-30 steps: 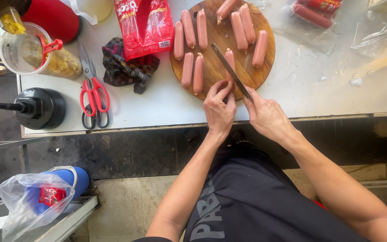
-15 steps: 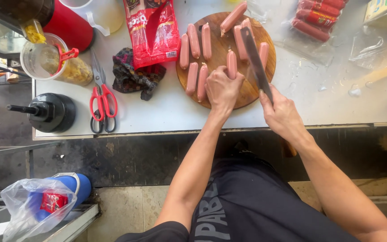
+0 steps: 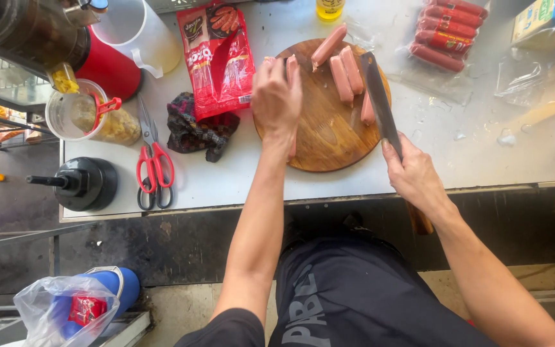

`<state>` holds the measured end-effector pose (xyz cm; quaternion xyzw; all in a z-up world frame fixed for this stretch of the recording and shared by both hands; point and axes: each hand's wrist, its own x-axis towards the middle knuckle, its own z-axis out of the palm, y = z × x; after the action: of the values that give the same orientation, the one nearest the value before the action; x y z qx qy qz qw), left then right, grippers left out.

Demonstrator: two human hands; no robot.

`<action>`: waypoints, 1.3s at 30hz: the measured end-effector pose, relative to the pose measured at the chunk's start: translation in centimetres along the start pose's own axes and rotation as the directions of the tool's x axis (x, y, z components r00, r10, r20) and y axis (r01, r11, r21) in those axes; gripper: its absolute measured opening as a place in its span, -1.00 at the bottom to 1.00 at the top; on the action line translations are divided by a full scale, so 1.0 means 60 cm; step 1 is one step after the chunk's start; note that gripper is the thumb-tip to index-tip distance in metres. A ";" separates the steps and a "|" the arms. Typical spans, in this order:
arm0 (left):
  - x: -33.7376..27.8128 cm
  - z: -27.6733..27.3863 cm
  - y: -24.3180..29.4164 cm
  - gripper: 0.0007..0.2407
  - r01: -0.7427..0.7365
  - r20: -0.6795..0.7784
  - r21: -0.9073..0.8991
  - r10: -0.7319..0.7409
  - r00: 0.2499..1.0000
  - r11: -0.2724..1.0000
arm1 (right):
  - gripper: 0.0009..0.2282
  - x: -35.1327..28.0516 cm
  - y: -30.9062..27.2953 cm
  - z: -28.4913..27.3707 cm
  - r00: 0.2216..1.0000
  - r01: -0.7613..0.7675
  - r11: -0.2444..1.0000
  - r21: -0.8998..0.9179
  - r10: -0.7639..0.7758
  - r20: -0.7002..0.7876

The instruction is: The recorder prepares sausages by cutting them on a board and then frying them in a pan on a portable stove.

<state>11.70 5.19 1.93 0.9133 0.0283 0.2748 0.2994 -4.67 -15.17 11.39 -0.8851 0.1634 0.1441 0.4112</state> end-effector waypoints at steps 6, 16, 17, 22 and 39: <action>0.056 0.212 0.039 -0.47 0.069 0.271 -0.181 -0.018 0.963 0.981 | -0.76 -0.005 0.008 -0.004 0.999 0.030 0.999 -0.036 -0.031 -0.019; -0.087 -0.019 0.075 -0.65 0.166 0.396 -0.206 -0.073 0.916 0.964 | -0.66 -0.003 0.026 0.020 0.999 0.042 0.999 0.002 -0.042 -0.008; -0.119 -0.042 0.082 -0.57 0.132 0.398 -0.175 -0.053 0.916 0.976 | -0.66 -0.001 0.023 0.025 0.997 0.071 0.997 -0.030 -0.071 0.012; -0.212 -0.020 0.076 -0.64 0.069 0.218 -0.165 -0.032 0.975 0.984 | -0.64 0.005 0.019 0.049 0.988 0.140 0.977 -0.160 -0.127 0.088; -0.265 -0.020 0.057 -0.77 0.110 0.226 -0.271 -0.047 0.973 0.956 | -0.62 0.006 -0.032 0.052 0.966 0.247 0.931 -0.268 -0.217 0.138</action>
<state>-2.81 -0.41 -3.04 0.8840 -0.0077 0.1622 0.4384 -3.93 -11.67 10.62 -0.9390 0.0132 0.1629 0.3027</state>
